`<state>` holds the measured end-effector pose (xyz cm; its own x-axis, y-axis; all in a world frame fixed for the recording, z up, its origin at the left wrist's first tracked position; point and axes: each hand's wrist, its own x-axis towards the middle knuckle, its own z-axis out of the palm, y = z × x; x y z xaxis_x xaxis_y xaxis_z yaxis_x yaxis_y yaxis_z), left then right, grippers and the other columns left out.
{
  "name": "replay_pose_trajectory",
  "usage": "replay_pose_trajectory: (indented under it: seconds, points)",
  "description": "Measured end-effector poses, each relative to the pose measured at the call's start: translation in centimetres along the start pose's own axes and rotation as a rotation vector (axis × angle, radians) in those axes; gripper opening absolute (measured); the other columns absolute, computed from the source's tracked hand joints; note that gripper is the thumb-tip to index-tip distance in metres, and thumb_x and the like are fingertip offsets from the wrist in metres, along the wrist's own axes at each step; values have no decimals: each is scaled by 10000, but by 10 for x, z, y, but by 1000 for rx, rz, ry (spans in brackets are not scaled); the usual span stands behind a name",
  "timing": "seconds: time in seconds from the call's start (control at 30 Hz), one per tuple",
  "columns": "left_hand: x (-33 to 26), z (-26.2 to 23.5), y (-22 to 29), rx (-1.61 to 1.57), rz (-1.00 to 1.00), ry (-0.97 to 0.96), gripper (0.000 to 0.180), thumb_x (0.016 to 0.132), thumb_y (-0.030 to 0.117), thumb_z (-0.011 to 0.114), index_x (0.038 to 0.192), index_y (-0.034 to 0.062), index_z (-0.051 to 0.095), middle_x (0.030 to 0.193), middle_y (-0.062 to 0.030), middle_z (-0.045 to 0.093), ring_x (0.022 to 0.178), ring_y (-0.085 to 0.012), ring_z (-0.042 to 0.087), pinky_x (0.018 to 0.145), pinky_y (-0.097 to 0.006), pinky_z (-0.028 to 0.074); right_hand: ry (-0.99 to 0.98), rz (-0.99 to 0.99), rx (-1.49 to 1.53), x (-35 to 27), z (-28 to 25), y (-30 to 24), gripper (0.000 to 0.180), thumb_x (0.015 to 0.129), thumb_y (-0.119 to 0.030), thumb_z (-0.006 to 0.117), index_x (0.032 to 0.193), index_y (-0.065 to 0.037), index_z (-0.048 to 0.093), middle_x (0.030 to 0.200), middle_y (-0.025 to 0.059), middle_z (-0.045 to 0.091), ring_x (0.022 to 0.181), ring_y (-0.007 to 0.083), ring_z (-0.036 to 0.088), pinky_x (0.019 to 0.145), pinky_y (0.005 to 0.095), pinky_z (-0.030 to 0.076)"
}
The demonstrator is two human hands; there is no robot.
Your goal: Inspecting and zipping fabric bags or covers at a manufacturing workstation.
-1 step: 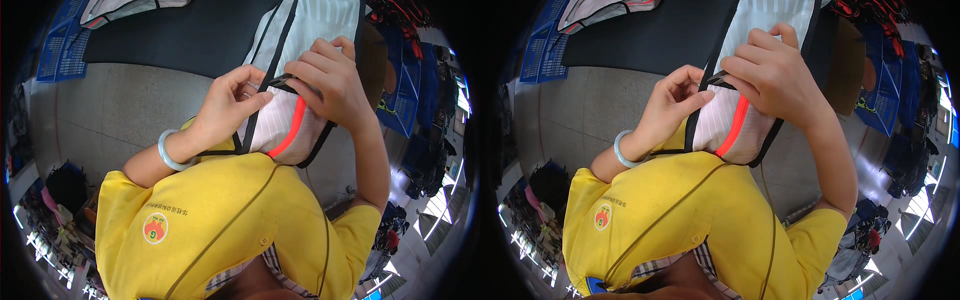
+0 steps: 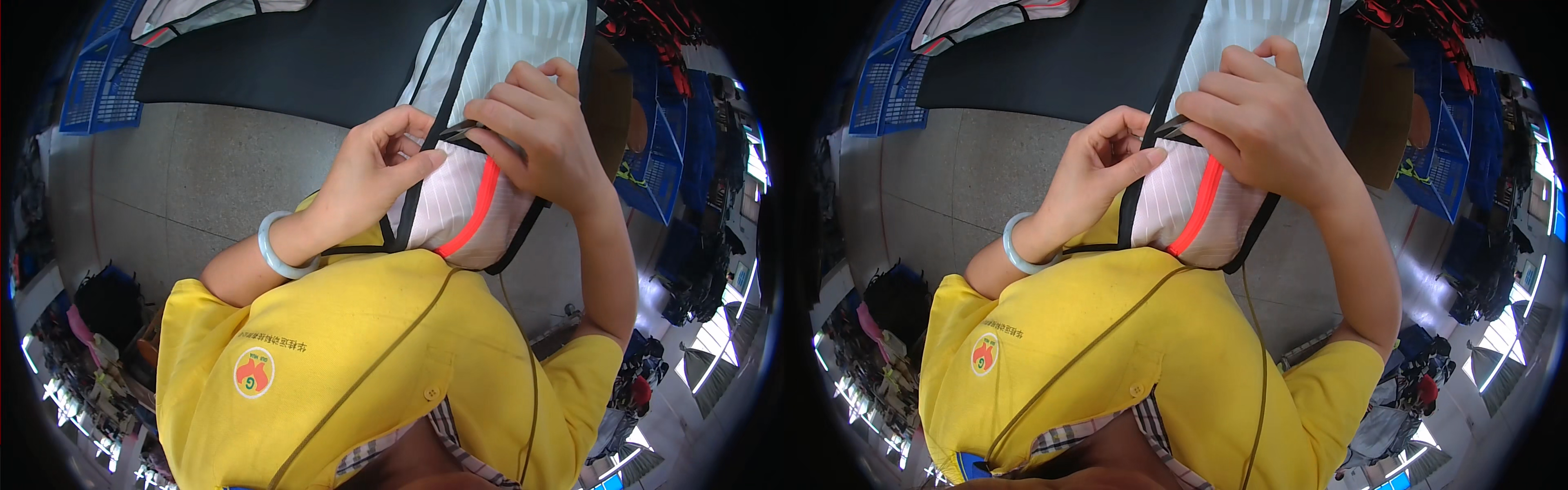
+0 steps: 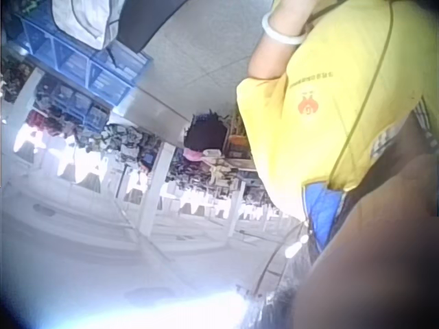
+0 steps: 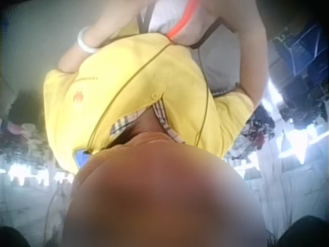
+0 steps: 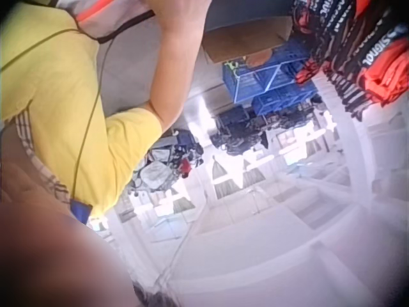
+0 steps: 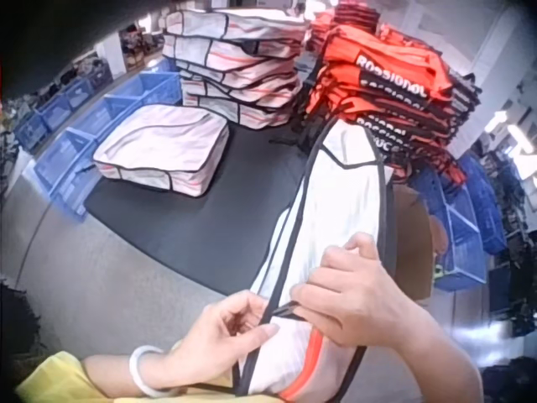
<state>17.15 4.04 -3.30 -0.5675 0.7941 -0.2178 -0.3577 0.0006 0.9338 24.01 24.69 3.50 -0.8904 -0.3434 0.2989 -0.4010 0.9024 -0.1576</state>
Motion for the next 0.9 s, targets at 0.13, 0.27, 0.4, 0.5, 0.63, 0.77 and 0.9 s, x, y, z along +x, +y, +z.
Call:
replay_pose_trajectory:
  seconds: [0.13,0.27,0.4,0.5,0.63,0.77,0.9]
  points:
    - [-1,-1,-2,-16,9,4,174,879,48,692,1034,17,619,752,66,584,634,22,478,551,-146,373,-12,12,39,6,1,-1,94,776,-138,727,829,-126,650,747,1,585,811,179,536,870,376,336]
    - [-2,-2,-7,35,43,-17,207,864,55,707,1050,22,624,804,53,586,676,13,489,565,-163,395,-58,90,196,7,8,1,237,870,-296,653,736,-104,614,686,27,561,686,197,498,784,346,361]
    - [-1,0,-7,124,-56,-65,315,867,34,714,1152,39,580,938,66,548,774,-2,452,681,-160,404,98,391,1603,2,5,16,604,1040,-493,341,634,-62,459,590,-10,391,594,86,339,565,229,240]
    - [-3,7,-3,215,68,67,370,834,29,732,1166,67,574,1058,12,556,824,-26,506,697,-174,426,223,839,972,3,0,7,546,1039,-432,400,668,-41,490,598,-3,433,605,76,383,572,221,281]
    - [-1,11,13,498,312,141,382,796,14,736,1141,95,594,1196,-58,546,912,-111,583,735,-228,467,346,707,388,-7,1,-14,242,954,-260,630,898,-31,573,750,45,599,678,96,542,615,230,435]
    - [14,9,21,869,677,89,198,751,35,734,925,63,642,1269,-130,526,1001,-284,594,808,-376,513,387,701,357,-13,-6,-30,234,888,-218,716,956,-41,579,785,64,617,682,109,572,592,245,451]
    - [22,1,28,944,684,71,111,767,9,738,836,34,654,1233,-125,581,1014,-272,605,820,-360,506,264,724,294,-27,-9,-36,259,806,-156,785,933,-39,592,772,67,614,684,140,603,601,267,468]
